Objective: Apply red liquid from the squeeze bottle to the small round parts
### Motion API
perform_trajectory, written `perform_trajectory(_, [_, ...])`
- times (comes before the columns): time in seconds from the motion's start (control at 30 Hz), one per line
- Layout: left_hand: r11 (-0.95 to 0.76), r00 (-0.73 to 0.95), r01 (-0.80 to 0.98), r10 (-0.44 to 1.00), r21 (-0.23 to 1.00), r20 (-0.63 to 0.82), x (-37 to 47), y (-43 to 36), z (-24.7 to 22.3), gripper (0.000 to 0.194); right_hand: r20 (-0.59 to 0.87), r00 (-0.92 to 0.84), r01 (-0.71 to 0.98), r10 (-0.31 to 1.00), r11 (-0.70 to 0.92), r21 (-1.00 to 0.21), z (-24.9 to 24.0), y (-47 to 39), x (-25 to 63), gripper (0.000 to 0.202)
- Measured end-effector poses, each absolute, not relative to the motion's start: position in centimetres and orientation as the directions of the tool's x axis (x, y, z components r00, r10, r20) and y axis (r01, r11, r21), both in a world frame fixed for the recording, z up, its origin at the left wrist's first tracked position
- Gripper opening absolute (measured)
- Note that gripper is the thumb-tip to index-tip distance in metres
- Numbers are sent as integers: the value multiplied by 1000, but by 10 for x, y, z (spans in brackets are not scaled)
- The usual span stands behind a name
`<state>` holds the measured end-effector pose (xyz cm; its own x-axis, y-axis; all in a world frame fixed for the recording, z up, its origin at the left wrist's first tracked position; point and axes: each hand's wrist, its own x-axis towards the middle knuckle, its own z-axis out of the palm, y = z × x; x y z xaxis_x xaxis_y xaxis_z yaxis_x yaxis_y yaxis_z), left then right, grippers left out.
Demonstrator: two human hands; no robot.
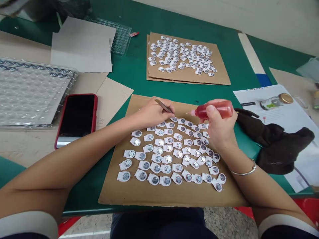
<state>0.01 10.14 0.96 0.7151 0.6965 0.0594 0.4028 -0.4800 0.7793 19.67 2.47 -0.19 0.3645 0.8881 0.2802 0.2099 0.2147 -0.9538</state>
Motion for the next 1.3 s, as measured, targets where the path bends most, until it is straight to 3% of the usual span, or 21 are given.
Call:
perform_trajectory(0.37, [-458, 707, 375, 703, 806, 71, 2, 100, 1, 9, 435, 395, 432, 809, 254, -866, -8, 23, 191, 25])
perform_trajectory(0.87, [-487, 726, 380, 684, 786, 74, 0, 98, -1, 10, 346, 351, 469, 870, 156, -869, -18, 23, 190, 27])
perform_trajectory(1.3, [-514, 742, 391, 667, 763, 69, 1, 99, -2, 12, 438, 276, 571, 856, 220, -791, -17, 23, 190, 24])
